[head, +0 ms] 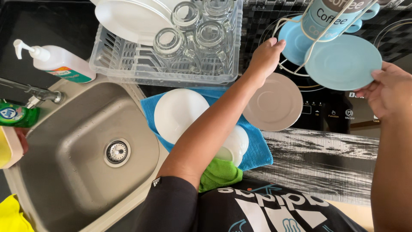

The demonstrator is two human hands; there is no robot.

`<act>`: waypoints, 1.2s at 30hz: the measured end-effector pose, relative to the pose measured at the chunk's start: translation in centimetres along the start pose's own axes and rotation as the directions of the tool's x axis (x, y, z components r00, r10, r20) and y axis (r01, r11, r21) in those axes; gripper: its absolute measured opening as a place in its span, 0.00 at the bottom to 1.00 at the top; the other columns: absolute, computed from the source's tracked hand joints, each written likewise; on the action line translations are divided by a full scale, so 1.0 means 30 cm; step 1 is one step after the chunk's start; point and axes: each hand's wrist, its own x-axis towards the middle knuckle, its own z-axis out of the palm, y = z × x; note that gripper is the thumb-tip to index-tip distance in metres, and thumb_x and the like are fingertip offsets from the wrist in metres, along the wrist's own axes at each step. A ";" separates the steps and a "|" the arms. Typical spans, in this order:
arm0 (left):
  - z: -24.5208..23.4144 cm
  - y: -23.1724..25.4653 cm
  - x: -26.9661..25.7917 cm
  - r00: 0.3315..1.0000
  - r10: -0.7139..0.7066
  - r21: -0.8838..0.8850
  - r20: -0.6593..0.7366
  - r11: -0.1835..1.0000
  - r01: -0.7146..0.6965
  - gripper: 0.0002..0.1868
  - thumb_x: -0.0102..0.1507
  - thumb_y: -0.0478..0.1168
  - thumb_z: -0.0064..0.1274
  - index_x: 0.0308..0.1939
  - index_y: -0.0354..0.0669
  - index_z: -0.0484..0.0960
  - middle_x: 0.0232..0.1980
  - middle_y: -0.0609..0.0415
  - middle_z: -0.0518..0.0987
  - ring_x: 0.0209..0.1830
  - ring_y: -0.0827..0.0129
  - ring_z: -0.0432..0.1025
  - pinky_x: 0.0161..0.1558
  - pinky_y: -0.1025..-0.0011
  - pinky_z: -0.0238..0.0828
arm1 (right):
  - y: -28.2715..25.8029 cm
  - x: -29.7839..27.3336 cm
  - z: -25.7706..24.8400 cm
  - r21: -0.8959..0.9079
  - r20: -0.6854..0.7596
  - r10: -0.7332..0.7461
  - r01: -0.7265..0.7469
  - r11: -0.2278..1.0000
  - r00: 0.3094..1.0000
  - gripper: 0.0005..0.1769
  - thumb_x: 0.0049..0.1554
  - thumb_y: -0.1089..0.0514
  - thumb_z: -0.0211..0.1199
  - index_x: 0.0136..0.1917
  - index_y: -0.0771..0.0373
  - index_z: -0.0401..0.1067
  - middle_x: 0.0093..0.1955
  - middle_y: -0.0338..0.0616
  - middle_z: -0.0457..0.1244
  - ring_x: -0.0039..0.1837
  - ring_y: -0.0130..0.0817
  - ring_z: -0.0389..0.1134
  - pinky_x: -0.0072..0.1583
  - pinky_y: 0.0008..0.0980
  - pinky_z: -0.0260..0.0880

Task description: The person wipes and dries various kitchen items including bowls, mugs, and saucers with a green cloth and places them in a dish rack.

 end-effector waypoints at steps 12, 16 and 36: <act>0.073 -0.069 0.240 0.994 -0.003 -0.041 -0.108 0.999 -0.002 0.36 0.64 0.38 0.34 0.78 0.34 0.59 0.44 0.34 0.77 0.19 0.69 0.61 0.22 0.66 0.54 | -0.209 0.104 0.234 -0.100 -0.022 0.160 -0.162 0.982 0.987 0.07 0.74 0.61 0.45 0.61 0.59 0.64 0.44 0.45 0.68 0.42 0.30 0.73 0.41 0.23 0.71; 0.085 -0.123 0.303 0.992 0.049 0.123 -0.112 0.992 -0.036 0.10 0.63 0.34 0.35 0.26 0.41 0.60 0.28 0.53 0.64 0.27 0.65 0.53 0.30 0.60 0.48 | -0.281 0.101 0.271 -0.373 -0.094 0.131 -0.157 0.914 0.987 0.05 0.71 0.58 0.55 0.59 0.59 0.67 0.39 0.42 0.66 0.36 0.24 0.65 0.38 0.22 0.63; -0.046 -0.063 -0.166 0.994 0.037 0.837 0.107 0.537 -0.110 0.25 0.68 0.35 0.31 0.70 0.38 0.61 0.57 0.36 0.75 0.52 0.44 0.72 0.47 0.50 0.73 | -0.350 -0.181 0.381 -0.644 -0.014 0.228 -0.183 0.743 0.974 0.11 0.68 0.54 0.60 0.49 0.61 0.76 0.35 0.44 0.68 0.32 0.33 0.62 0.39 0.34 0.60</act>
